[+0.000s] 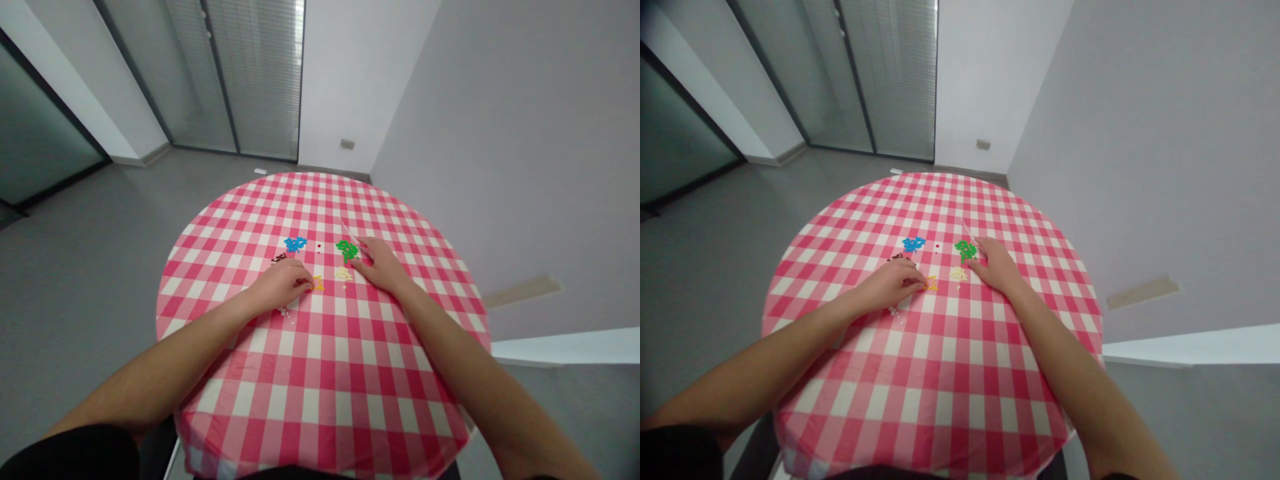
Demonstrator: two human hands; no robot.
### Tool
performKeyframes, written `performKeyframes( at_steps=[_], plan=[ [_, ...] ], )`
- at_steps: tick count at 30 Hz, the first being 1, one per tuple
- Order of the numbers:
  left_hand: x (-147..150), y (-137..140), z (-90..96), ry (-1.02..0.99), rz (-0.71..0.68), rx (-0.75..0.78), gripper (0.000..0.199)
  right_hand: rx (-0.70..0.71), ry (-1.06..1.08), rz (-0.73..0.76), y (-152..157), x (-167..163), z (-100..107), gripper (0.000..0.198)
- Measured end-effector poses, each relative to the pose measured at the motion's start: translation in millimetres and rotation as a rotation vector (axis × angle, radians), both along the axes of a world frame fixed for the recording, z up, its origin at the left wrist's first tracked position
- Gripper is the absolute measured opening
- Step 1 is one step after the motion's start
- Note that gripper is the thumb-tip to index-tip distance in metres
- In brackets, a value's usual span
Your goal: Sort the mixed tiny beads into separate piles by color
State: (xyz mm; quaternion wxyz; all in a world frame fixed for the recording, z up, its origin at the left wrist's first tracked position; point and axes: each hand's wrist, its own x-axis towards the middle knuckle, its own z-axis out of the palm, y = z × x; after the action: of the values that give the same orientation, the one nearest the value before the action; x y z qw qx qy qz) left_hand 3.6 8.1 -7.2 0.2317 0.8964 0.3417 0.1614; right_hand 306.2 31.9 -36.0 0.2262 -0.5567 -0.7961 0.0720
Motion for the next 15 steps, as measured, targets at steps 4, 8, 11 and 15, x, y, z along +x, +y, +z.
performKeyframes(
  at_steps=[4,8,11,15],
  plan=[
    [1,-1,2.6,-0.008,0.009,-0.008,0.016,-0.02,-0.068,0.081,11,-16,-5,0.061],
    [0,0,2.1,-0.012,0.003,-0.002,0.017,-0.023,-0.083,0.072,21,-25,-5,0.059],
    [0,1,0.9,-0.016,-0.003,0.0,0.018,-0.016,-0.095,0.102,27,-31,-5,0.058],
    [1,0,1.0,-0.022,0.004,-0.001,0.017,0.01,-0.09,0.153,36,-39,-9,0.046]
  ],
)
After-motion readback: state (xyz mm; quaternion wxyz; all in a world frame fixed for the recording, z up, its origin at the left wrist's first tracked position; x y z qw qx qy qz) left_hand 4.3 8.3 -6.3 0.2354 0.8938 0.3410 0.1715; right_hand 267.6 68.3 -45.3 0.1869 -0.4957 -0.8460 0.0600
